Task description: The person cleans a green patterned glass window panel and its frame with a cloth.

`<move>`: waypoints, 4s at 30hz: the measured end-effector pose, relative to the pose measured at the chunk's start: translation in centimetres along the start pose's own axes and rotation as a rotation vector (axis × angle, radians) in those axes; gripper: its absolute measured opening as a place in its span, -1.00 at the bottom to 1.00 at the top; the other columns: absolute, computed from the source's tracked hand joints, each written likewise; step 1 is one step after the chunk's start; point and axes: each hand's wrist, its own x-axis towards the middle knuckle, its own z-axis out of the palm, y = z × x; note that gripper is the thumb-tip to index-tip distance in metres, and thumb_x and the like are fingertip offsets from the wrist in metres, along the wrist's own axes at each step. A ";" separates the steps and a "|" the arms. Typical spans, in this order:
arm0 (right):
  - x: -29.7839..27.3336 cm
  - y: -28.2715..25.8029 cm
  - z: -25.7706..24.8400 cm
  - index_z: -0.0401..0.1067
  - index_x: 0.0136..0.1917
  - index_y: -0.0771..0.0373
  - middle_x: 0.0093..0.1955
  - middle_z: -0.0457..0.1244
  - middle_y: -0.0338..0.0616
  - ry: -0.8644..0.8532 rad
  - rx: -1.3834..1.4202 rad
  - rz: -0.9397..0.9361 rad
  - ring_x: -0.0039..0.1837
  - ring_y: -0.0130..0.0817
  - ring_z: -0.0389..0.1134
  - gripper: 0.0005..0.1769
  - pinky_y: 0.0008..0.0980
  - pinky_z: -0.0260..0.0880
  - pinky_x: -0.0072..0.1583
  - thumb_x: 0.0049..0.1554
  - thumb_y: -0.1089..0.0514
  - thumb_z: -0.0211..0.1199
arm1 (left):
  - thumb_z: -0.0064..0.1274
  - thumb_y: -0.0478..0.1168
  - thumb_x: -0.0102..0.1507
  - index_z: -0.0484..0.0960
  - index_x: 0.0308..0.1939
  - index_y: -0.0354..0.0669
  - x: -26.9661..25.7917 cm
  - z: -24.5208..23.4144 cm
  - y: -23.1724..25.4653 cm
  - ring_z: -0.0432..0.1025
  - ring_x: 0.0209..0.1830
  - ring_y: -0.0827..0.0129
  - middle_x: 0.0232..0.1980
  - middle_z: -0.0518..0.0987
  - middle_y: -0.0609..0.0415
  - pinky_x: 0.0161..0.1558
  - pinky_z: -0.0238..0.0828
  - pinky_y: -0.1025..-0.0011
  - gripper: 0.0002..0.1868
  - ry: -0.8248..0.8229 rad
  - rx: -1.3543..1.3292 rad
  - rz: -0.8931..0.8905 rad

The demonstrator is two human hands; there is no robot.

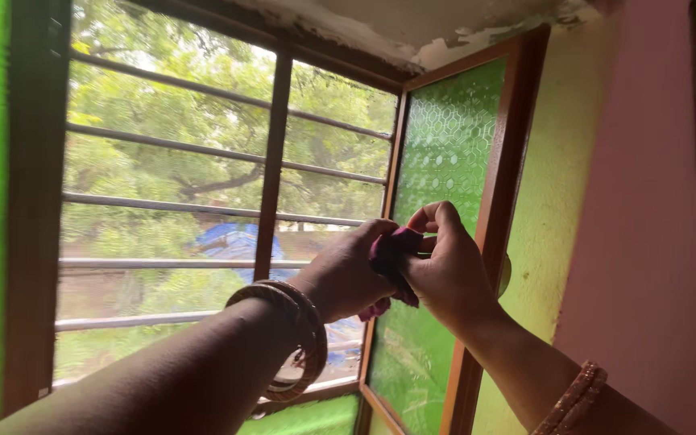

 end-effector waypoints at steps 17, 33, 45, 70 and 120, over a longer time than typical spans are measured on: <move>8.8 10.0 -7.2 0.49 0.10 0.27 -0.03 0.38 -0.21 0.324 0.179 0.272 0.01 -0.34 0.39 -0.56 -0.28 0.37 0.09 -0.06 0.20 0.46 | 0.02 -0.35 0.19 0.51 -0.01 -0.30 18.0 6.6 -3.2 0.51 -0.03 -0.01 -0.05 0.60 -0.21 0.03 0.44 0.16 -0.72 0.675 -0.216 0.467; 9.3 12.8 -9.0 0.48 0.19 0.20 0.01 0.42 -0.24 0.053 0.574 0.306 0.03 -0.34 0.45 -0.45 -0.25 0.46 0.07 -0.10 0.14 0.42 | -0.10 -0.02 0.42 0.38 0.49 0.11 19.8 11.6 -3.2 -0.13 0.67 -0.26 0.62 0.23 -0.18 0.53 -0.32 -0.14 -0.47 0.642 0.075 0.684; 9.2 14.0 -10.0 0.48 -0.19 0.16 -0.24 0.31 -0.35 0.093 0.408 0.204 -0.10 -0.49 0.33 -0.77 -0.40 0.36 0.02 -0.16 0.26 0.41 | -0.17 -0.23 0.42 0.31 0.53 -0.04 17.6 11.2 -11.5 -0.04 0.69 -0.17 0.62 0.23 -0.17 0.57 -0.11 0.06 -0.46 0.627 0.173 0.720; 9.3 14.0 -10.1 0.49 -0.29 0.14 -0.31 0.32 -0.32 0.082 0.455 0.252 -0.17 -0.45 0.33 -0.83 -0.37 0.37 -0.01 -0.19 0.29 0.40 | -0.22 -0.10 0.45 0.16 0.60 0.06 22.1 9.9 -10.2 -0.21 0.72 -0.09 0.67 0.07 -0.09 0.59 -0.34 -0.05 -0.40 0.632 0.198 0.574; 8.3 12.6 -9.2 0.50 -0.24 0.27 -0.29 0.35 -0.24 0.132 0.418 0.284 -0.13 -0.38 0.36 -0.76 -0.27 0.38 0.05 -0.25 0.26 0.39 | -0.16 -0.06 0.45 0.15 0.57 -0.15 31.4 4.3 -8.8 -0.17 0.65 -0.24 0.62 0.10 -0.28 0.56 -0.27 -0.03 -0.38 0.722 0.198 0.593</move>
